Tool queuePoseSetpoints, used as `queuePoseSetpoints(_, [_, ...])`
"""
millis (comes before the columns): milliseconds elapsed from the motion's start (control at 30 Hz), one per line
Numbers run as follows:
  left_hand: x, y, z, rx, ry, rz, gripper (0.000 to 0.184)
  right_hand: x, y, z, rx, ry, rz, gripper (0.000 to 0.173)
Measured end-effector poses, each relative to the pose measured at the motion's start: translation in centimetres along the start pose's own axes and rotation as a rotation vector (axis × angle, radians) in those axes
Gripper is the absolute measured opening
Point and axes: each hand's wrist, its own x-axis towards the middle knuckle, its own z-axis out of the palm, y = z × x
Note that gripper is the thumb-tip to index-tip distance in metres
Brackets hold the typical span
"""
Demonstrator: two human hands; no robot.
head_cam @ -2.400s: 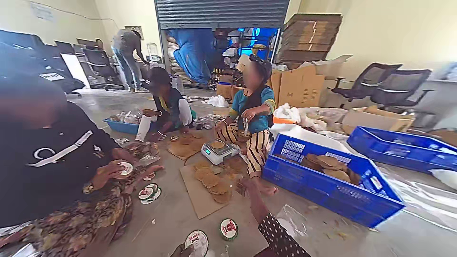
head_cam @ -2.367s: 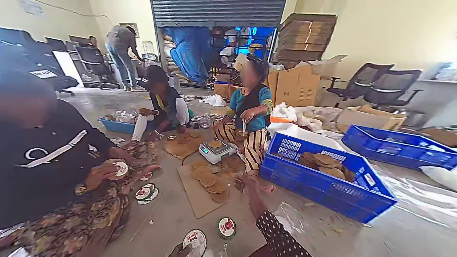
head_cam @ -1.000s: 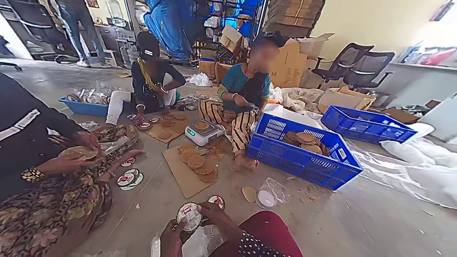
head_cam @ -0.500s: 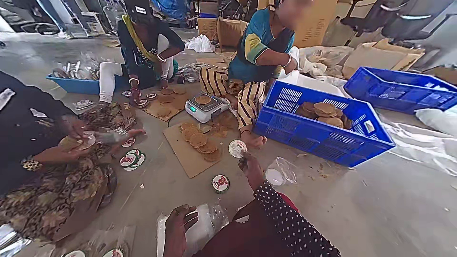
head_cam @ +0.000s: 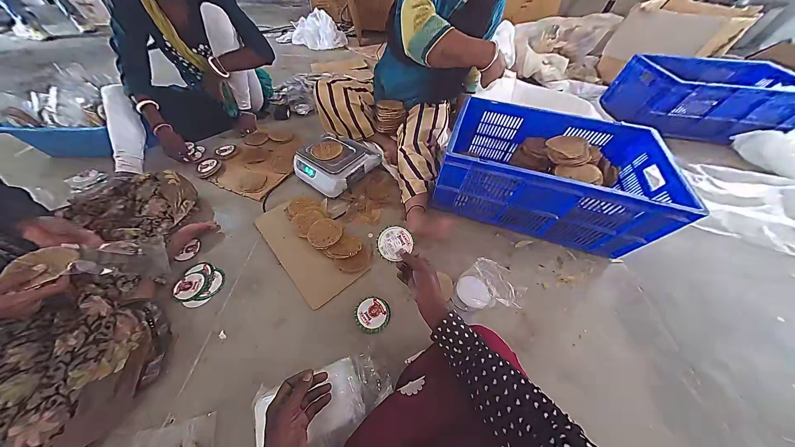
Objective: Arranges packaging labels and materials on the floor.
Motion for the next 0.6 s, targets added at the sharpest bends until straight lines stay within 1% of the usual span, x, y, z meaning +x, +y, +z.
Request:
queuePoseSetpoints(433, [-0.2, -0.1, -0.1, -0.036, -0.004, 0.017, 0.018, -0.8, -0.1, 0.1, -0.056, -0.090, -0.041, 0.019])
queuePoseSetpoints(600, [-0.1, -0.1, -0.1, -0.037, 0.006, 0.015, 0.016, -1.1, -0.4, 0.4, -0.029, -0.075, -0.023, 0.016])
